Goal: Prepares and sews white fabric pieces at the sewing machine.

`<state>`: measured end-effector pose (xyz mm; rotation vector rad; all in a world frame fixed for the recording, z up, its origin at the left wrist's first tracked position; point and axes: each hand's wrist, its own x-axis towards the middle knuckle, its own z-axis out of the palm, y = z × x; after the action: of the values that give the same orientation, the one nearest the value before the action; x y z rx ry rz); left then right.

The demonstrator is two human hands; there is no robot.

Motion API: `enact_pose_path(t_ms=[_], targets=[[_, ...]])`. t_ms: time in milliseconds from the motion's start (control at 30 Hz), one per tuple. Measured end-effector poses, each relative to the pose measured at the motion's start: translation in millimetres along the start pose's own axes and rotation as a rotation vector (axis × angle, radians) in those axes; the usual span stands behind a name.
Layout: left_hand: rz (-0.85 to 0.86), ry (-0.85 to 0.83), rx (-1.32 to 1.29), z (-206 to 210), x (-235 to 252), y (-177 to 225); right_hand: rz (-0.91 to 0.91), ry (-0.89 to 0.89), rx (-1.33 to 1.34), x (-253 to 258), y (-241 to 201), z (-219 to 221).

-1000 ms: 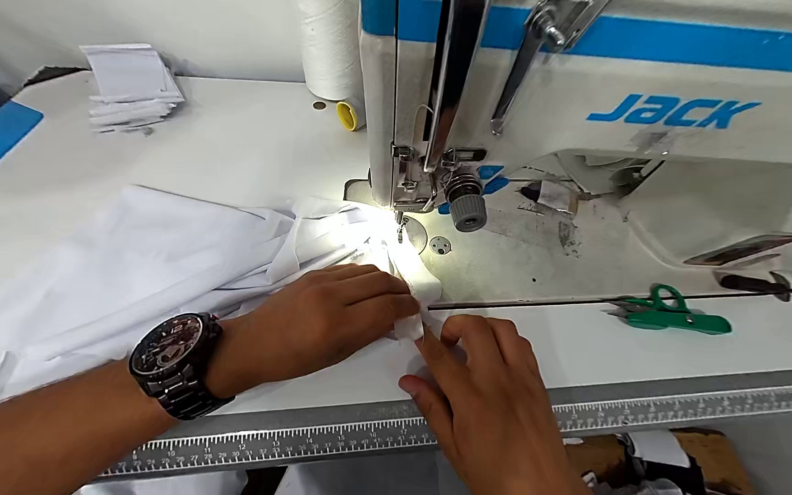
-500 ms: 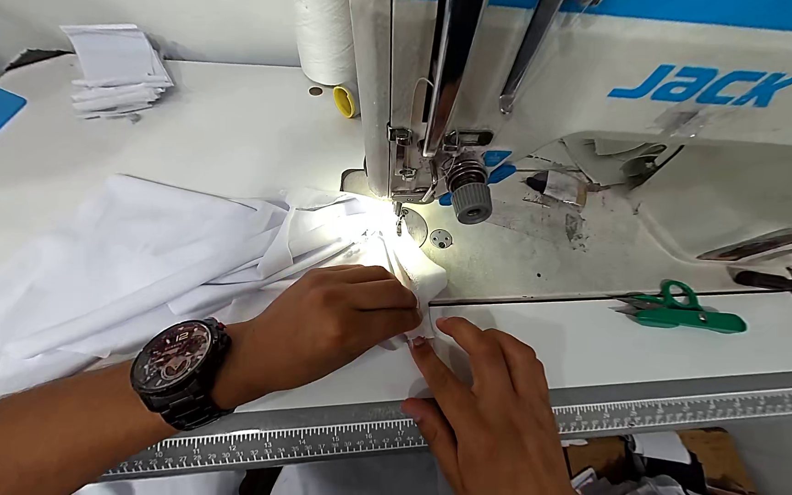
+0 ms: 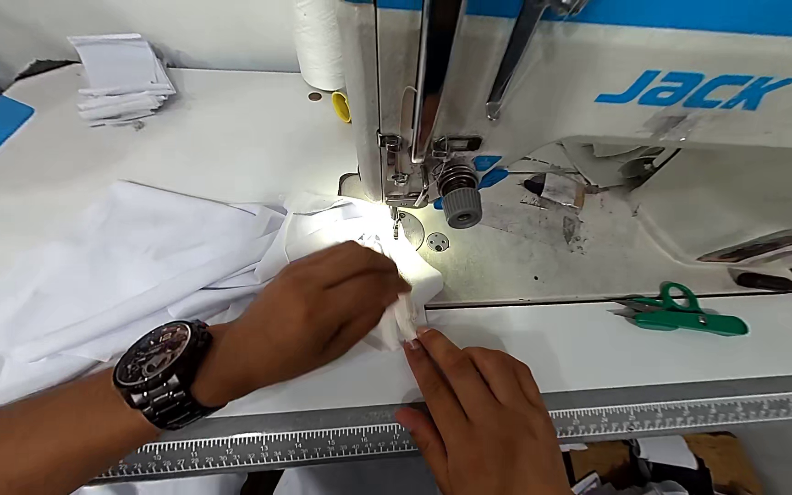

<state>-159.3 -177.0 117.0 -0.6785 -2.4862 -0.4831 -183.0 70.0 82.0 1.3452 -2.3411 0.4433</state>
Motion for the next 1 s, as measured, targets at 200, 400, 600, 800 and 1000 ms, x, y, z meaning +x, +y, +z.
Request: enact_pose_path(t_ms=[200,400,600,800,1000], targets=[[0.060,-0.078,0.191,6,15,-9,0.011,0.000,0.017,2,-1,0],[0.083,-0.047,0.006,1,2,-16,0.011,-0.015,0.028,1,1,1],[0.047,-0.098,0.068,5,0,-9,0.000,-0.029,0.031,2,2,-1],[0.081,-0.169,-0.058,-1,-5,-29,-0.108,-0.085,-0.002,13,5,-8],[0.104,-0.187,-0.099,-2,-5,-43,-0.384,-0.174,0.024,45,28,-19]])
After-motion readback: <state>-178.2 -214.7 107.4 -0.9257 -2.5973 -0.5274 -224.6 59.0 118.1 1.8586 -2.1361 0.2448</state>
